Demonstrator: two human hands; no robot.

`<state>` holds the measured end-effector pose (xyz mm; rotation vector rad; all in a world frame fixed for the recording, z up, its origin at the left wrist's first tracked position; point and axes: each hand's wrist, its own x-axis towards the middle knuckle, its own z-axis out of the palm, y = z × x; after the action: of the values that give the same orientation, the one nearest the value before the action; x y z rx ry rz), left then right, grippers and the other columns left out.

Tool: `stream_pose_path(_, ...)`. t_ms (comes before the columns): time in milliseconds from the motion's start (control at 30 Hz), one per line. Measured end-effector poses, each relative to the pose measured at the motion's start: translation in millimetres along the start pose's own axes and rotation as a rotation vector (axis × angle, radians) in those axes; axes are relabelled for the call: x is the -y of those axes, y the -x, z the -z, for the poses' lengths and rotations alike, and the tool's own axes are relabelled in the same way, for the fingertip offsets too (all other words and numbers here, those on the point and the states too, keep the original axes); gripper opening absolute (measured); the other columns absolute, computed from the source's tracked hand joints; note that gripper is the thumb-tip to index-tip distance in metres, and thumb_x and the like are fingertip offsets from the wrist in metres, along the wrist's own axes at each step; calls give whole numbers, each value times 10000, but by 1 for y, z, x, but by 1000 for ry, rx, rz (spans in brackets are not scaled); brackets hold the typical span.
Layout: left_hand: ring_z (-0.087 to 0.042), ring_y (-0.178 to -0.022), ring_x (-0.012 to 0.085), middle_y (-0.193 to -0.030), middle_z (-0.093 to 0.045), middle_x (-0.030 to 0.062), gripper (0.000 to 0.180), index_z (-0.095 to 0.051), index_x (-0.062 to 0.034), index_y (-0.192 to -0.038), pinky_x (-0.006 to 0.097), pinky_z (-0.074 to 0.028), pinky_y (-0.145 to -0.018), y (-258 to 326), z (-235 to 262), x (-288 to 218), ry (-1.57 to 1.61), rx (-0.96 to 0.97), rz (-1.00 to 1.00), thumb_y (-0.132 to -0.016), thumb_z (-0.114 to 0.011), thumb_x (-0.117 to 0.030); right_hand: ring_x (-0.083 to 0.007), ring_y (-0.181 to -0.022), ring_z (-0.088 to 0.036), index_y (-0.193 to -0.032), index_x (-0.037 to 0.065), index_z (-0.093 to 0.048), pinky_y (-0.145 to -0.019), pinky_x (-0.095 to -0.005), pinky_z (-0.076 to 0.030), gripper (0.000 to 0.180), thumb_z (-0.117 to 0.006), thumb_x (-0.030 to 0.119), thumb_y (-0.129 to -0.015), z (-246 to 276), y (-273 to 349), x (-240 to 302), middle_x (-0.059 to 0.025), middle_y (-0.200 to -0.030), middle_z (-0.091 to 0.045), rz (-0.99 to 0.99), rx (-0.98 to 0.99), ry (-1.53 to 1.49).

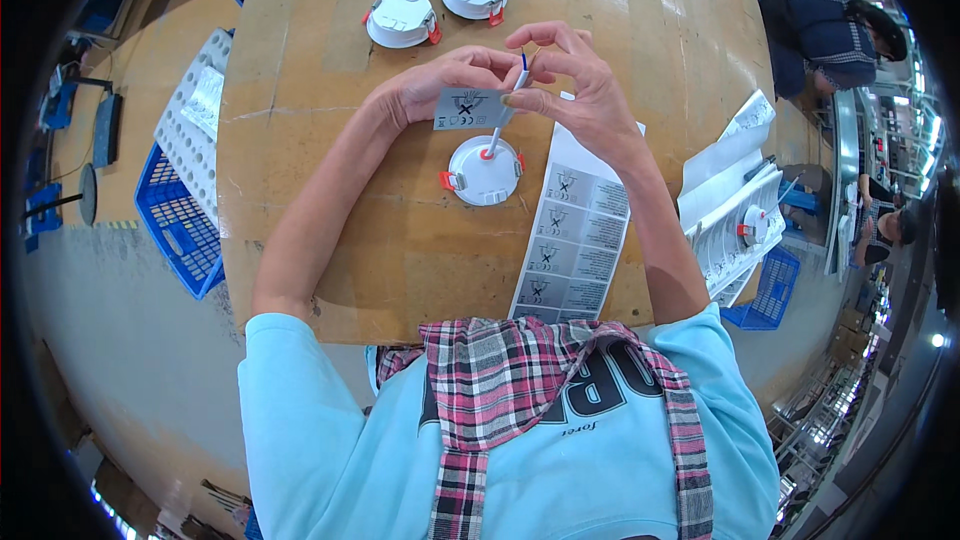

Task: Peeling and applying identification and safety labels to small circular LED light fixtures.

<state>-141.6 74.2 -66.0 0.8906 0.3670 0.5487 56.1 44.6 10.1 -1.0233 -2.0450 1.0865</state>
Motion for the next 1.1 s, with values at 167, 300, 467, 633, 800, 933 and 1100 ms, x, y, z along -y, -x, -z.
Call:
stream_pose_path(167, -590, -819, 60, -919, -634, -7, 170, -653, -81, -981, 224, -474, -737, 4, 2, -5, -15, -37, 8, -874, -640, -213, -230, -1154, -395, -827, 113, -719, -1011, -394, -344, 146, -778, 231, -764, 1, 2, -2, 1, -1163, -560, 40, -5, 67)
stream_pose_path(300, -596, -828, 54, -911, -645, -13, 164, -648, -80, -970, 230, -481, -750, 8, 0, -7, -67, -57, -38, -898, -639, -227, -228, -1150, -401, -841, 122, -717, -1010, -391, -337, 160, -783, 241, -757, -2, 5, -1, -5, -1139, -559, 38, -54, 78)
stream_pose_path(467, -625, -807, 50, -910, -661, -16, 152, -635, -85, -925, 240, -514, -708, 15, -7, -2, -61, -271, -92, -895, -660, -232, -202, -1103, -442, -844, 114, -715, -974, -359, -356, 151, -780, 221, -759, -8, 11, -6, -1, -1075, -561, 22, -148, 43)
stream_pose_path(633, -630, -855, 65, -927, -664, -2, 225, -653, -47, -998, 250, -512, -792, 22, -7, 3, -31, -331, -147, -888, -686, -240, -142, -954, -515, -854, 64, -705, -883, -298, -414, 115, -759, 133, -780, -21, 12, -16, -10, -948, -568, -46, -265, -191)
stream_pose_path(800, -642, -848, 68, -937, -669, 2, 158, -652, -50, -1000, 259, -535, -775, 22, -6, 6, -24, -382, -152, -896, -658, -168, -96, -850, -561, -972, 46, -685, -803, -258, -468, 123, -695, 65, -851, -27, 15, -12, -10, -913, -593, -98, -315, -353)
stream_pose_path(933, -650, -850, 72, -943, -684, 9, 145, -659, -36, -1004, 252, -530, -793, 26, -4, 11, 12, -367, -248, -901, -639, -136, -80, -814, -593, -1057, 36, -656, -744, -230, -496, 167, -655, 51, -890, -32, 15, -7, -10, -874, -615, -166, -357, -367)
stream_pose_path(1100, -652, -850, 75, -946, -698, 24, 143, -676, -23, -997, 246, -524, -802, 27, -8, 9, 1, -441, -253, -899, -632, -118, -77, -810, -598, -1036, 24, -654, -729, -226, -506, 150, -655, 51, -888, -32, 13, -3, -8, -863, -613, -199, -366, -377)
